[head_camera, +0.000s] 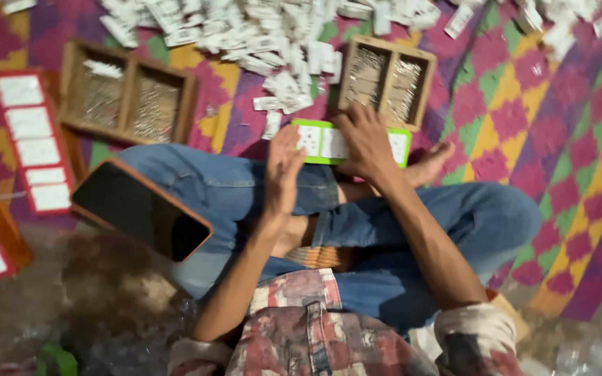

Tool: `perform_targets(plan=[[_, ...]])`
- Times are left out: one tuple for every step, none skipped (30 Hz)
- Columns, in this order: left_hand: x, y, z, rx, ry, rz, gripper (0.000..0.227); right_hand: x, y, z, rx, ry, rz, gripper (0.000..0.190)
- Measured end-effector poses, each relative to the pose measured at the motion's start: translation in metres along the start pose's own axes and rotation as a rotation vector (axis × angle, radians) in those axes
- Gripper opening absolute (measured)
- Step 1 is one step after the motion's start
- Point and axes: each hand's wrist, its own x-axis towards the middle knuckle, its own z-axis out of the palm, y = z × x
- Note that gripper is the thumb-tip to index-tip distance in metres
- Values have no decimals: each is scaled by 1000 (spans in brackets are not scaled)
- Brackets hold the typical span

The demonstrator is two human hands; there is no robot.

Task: The person sits on the floor and assembles white plastic electrical socket components into a green plastic strip. They pick up individual socket pieces and small metal fasteners from a wooden box, insert them into the strip, and press them into place. The person repeats this process for multiple sockets, then switches to a red strip and continues the same assembly.

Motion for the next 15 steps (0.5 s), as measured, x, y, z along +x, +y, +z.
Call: perform_targets(plan=[[1, -2, 0, -3, 6, 6, 61, 1, -1, -1, 11, 9, 14, 88], [3, -4, 0, 1, 23, 11, 60, 2, -2, -3, 19, 44, -3, 86], [2, -6, -2, 6, 51, 16, 59, 1, -4, -5, 33, 74, -28, 85], [1, -6, -4, 10, 80, 21, 58, 1, -7, -5, 49, 103, -53, 84], [0, -6, -4, 72, 102, 59, 60, -1, -9, -8, 76, 102, -16, 84], [-1, -5, -3, 134, 126, 94, 62, -4, -12, -11, 102, 101, 22, 83], [1, -3, 0, 188, 149, 132, 64, -5, -13, -17, 117, 99, 58, 82], [2, 0, 4, 237, 149, 167, 67, -6, -16, -22, 142, 132, 71, 84], [1, 4, 7, 290, 161, 201, 70, -9, -23, -26, 174, 160, 76, 86], [0, 9, 7, 344, 175, 232, 74, -11, -28, -32, 177, 200, 13, 90], [-2, 13, 6, 354, 158, 226, 76, -12, -35, -37, 184, 244, -40, 94], [-4, 17, 5, 365, 142, 219, 78, -13, -42, -41, 166, 256, -69, 95], [-6, 21, 4, 373, 121, 212, 81, -17, -50, -46, 146, 270, -95, 96], [-8, 25, 1, 327, 62, 196, 72, -20, -57, -51, 127, 285, -121, 97], [-9, 29, -3, 284, -5, 183, 64, -23, -64, -57, 100, 267, -109, 95]])
